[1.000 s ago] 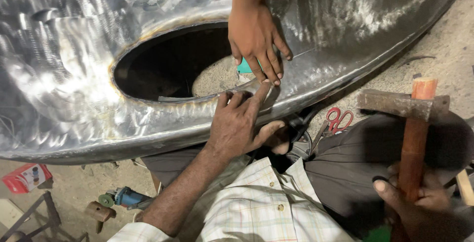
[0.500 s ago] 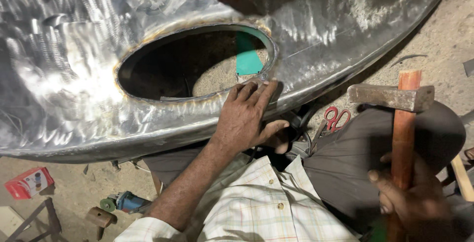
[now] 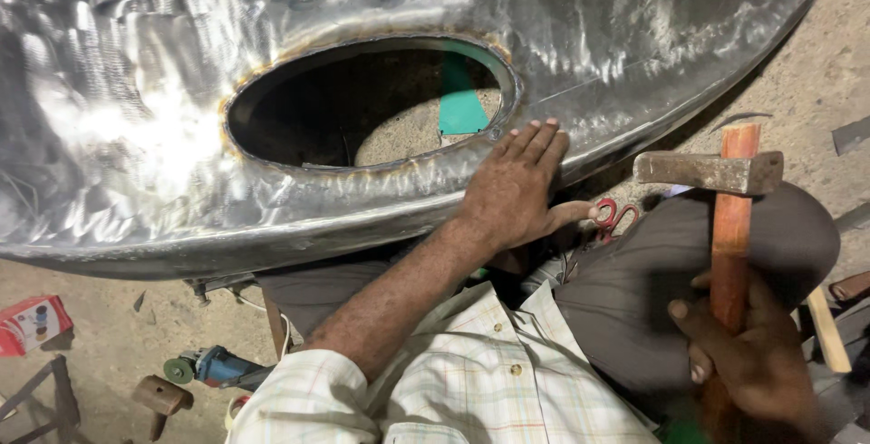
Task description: The person shapes a large curved metal sheet by repeatedly striking its edges with a hammer and a wooden mallet. They adjust the sheet's position and use a wooden block for support during the process.
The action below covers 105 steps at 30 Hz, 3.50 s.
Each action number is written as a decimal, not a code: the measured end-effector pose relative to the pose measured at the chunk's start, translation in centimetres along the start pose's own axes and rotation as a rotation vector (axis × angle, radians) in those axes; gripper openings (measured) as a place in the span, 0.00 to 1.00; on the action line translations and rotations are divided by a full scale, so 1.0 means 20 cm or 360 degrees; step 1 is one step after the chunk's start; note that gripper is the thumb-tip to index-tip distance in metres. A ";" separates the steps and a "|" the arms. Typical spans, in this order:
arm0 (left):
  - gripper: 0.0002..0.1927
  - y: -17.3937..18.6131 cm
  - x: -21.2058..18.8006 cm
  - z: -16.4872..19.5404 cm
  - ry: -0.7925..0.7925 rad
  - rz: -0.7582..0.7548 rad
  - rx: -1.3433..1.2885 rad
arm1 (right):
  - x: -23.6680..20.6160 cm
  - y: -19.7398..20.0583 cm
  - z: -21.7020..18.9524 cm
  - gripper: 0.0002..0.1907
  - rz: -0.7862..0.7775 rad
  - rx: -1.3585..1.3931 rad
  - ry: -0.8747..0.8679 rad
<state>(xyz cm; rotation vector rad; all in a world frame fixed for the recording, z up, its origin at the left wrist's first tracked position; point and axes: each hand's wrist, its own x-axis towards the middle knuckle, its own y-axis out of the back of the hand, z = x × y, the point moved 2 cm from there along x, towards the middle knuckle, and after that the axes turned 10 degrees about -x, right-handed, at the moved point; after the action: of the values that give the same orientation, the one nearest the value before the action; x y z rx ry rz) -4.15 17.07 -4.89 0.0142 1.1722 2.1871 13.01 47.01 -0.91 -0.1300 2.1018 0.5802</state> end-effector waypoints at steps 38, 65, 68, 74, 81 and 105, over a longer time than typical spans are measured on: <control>0.66 0.47 -0.44 -0.26 0.0281 0.0049 0.0412 | 0.22 -0.69 -0.77 0.14 0.0185 -0.0245 0.0521; 0.58 0.47 -0.43 -0.28 0.0302 -0.0096 0.0315 | 0.00 -0.42 -0.73 0.26 0.0299 0.0732 0.1238; 0.60 0.47 -0.43 -0.28 0.0290 -0.0021 0.0322 | 0.11 -0.50 -0.67 0.24 0.0330 0.0245 0.1303; 0.57 0.51 -0.41 -0.27 0.0299 -0.0102 0.0321 | 0.26 -0.55 -0.75 0.21 0.0223 -0.0141 0.0611; 0.56 0.46 -0.43 -0.30 0.0317 -0.0100 0.0253 | -0.02 -0.36 -0.83 0.25 0.0411 0.0603 0.1142; 0.56 0.53 -0.41 -0.30 0.0299 -0.0100 0.0261 | 0.12 -0.41 -0.86 0.18 0.0088 -0.0024 0.0544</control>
<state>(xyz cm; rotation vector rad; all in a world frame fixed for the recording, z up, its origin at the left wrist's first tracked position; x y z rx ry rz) -5.11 4.01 1.83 -0.1589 1.4349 2.0670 1.01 32.38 2.19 -0.1913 2.4384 0.6424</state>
